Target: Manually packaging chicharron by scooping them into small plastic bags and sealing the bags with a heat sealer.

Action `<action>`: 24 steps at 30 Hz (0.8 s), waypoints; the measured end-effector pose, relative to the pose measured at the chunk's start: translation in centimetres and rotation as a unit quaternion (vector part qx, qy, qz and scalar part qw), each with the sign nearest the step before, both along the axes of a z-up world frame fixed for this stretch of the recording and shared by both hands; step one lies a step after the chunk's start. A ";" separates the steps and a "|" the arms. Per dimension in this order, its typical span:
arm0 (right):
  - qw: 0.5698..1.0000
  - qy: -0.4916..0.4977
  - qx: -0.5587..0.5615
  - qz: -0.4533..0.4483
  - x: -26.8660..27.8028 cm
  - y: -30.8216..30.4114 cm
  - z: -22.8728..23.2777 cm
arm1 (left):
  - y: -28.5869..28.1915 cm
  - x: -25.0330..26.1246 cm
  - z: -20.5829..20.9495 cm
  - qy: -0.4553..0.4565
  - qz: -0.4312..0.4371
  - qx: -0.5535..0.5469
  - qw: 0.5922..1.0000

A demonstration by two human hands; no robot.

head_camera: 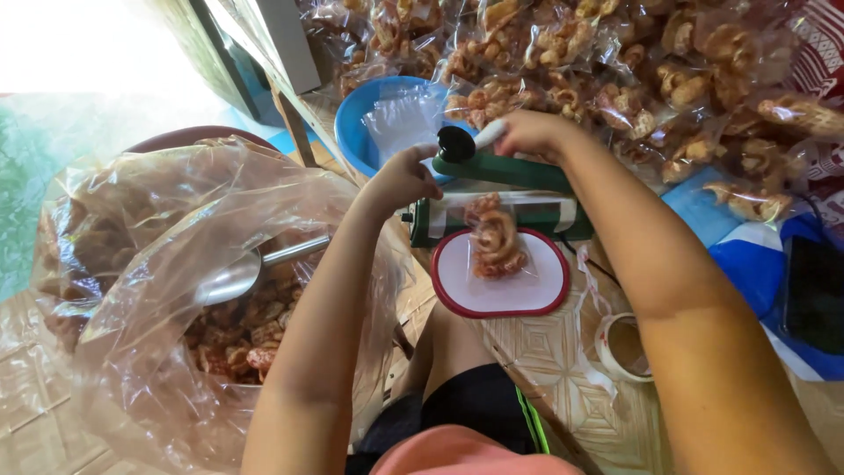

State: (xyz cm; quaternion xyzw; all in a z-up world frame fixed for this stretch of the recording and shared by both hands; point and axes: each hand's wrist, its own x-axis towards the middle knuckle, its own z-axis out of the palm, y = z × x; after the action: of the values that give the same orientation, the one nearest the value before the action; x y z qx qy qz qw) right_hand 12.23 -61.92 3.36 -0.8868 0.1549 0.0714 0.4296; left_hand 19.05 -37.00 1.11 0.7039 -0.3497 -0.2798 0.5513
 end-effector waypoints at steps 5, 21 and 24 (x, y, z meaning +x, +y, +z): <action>0.993 -0.032 0.071 -0.093 -2.0 -0.5 -2.2 | -3.5 3.4 -2.0 -0.002 -0.089 0.021 0.996; 0.982 -0.013 -0.182 -0.047 -2.6 3.0 -1.6 | -6.1 4.2 3.4 -0.294 -0.036 0.214 0.931; 0.983 -0.013 -0.182 -0.008 -1.7 1.3 -3.5 | -7.2 0.6 4.0 -0.329 0.025 0.301 0.895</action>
State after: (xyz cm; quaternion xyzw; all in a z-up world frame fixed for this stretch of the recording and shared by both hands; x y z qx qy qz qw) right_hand 10.52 -60.60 -0.18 -0.9498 0.1673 0.0270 0.2631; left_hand 19.67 -44.22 5.15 0.8966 -0.3922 -0.1100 0.1740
